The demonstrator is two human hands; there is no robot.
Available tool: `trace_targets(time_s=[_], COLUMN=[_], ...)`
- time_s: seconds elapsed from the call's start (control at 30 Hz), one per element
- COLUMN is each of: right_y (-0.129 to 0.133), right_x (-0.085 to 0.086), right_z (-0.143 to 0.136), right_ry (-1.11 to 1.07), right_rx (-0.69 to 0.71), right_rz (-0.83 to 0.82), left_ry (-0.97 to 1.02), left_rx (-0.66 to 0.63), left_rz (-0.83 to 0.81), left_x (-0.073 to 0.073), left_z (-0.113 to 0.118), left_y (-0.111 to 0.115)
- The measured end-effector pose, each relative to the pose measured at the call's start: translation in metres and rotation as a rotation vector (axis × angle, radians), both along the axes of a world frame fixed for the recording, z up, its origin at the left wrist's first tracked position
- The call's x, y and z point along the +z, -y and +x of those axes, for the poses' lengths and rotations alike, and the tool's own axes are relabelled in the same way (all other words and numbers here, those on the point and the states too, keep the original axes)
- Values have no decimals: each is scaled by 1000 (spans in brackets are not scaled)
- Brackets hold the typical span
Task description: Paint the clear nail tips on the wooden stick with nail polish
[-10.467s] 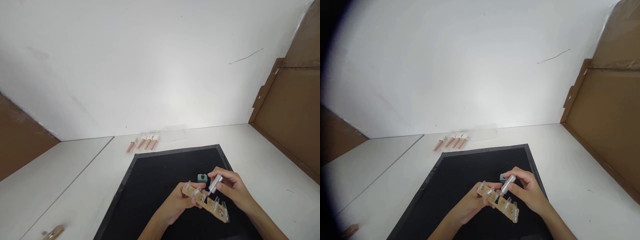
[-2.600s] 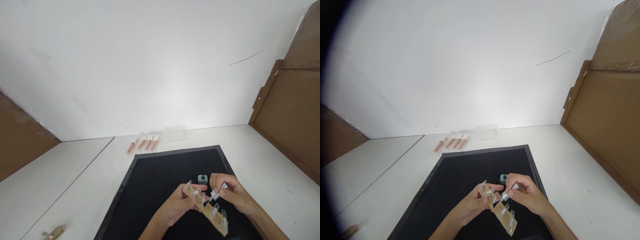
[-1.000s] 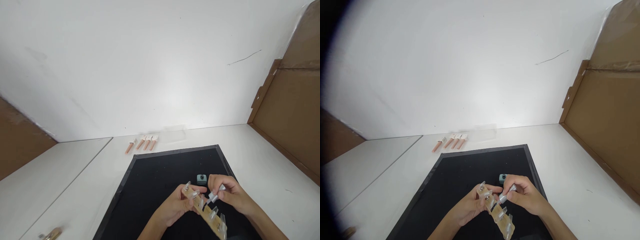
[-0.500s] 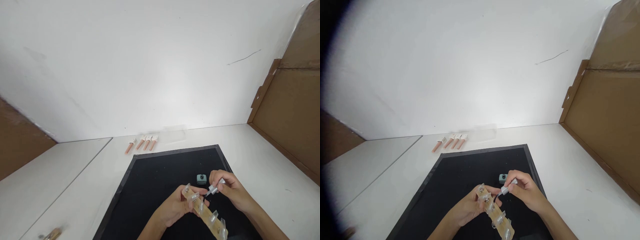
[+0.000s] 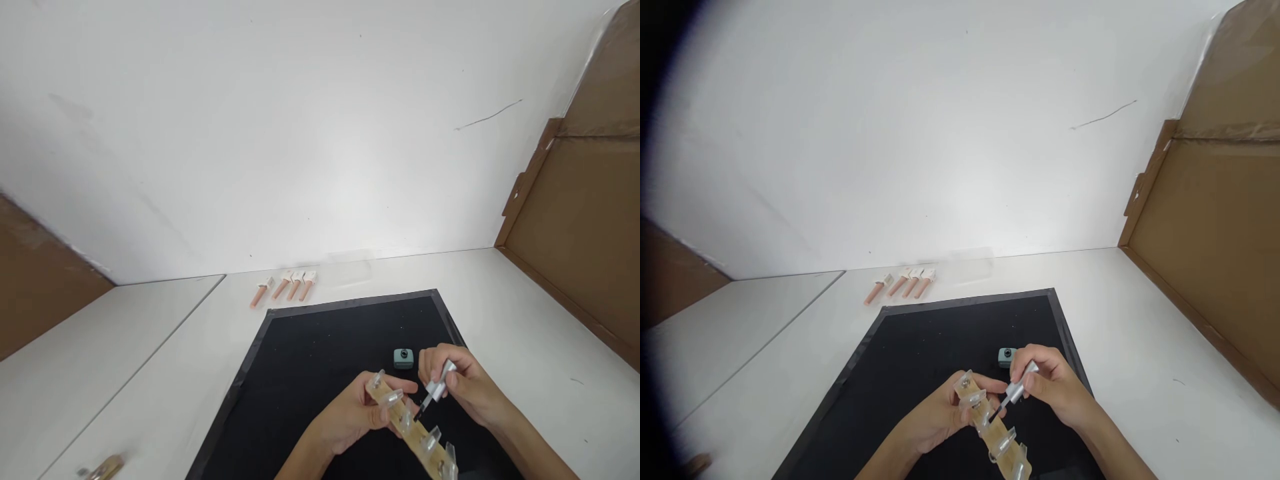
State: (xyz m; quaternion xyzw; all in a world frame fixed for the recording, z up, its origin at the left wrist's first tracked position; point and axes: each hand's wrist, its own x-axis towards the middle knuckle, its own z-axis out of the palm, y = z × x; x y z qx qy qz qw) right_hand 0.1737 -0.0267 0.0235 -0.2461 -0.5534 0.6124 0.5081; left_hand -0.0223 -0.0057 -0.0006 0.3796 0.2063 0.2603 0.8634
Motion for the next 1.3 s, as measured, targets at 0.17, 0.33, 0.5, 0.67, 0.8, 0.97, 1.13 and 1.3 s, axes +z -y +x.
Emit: trace_targets(time_s=[0.17,0.33,0.5,0.67,0.8,0.97,1.13,1.3], right_y=[-1,-2,-4,-5,-5,-3,0,-1], right_x=[-2,-1,-1,-6,-7,-4,-1,-2], right_z=[-2,0,3,5,6,5,1,0], right_ry=[10,41,71,89,85,61,64,90], right_rx=[38,34,-9,-70,-117,-116,-28,16], right_rz=[22,25,8,-11,-19,-15,-7,-3], left_ry=[-32,-26,-4,21,14,-20,-78,-100], left_rx=[-12,-16,-24,-33,-26,-24,1,3], left_rz=[-5,-15,-12,2,4,13,5,27], left_x=[-1,1,3,0,-1,-1,3,1], left_z=[2,3,3,3,1,1,3,3], left_y=[-1,0,2,2,3,3,0,-1])
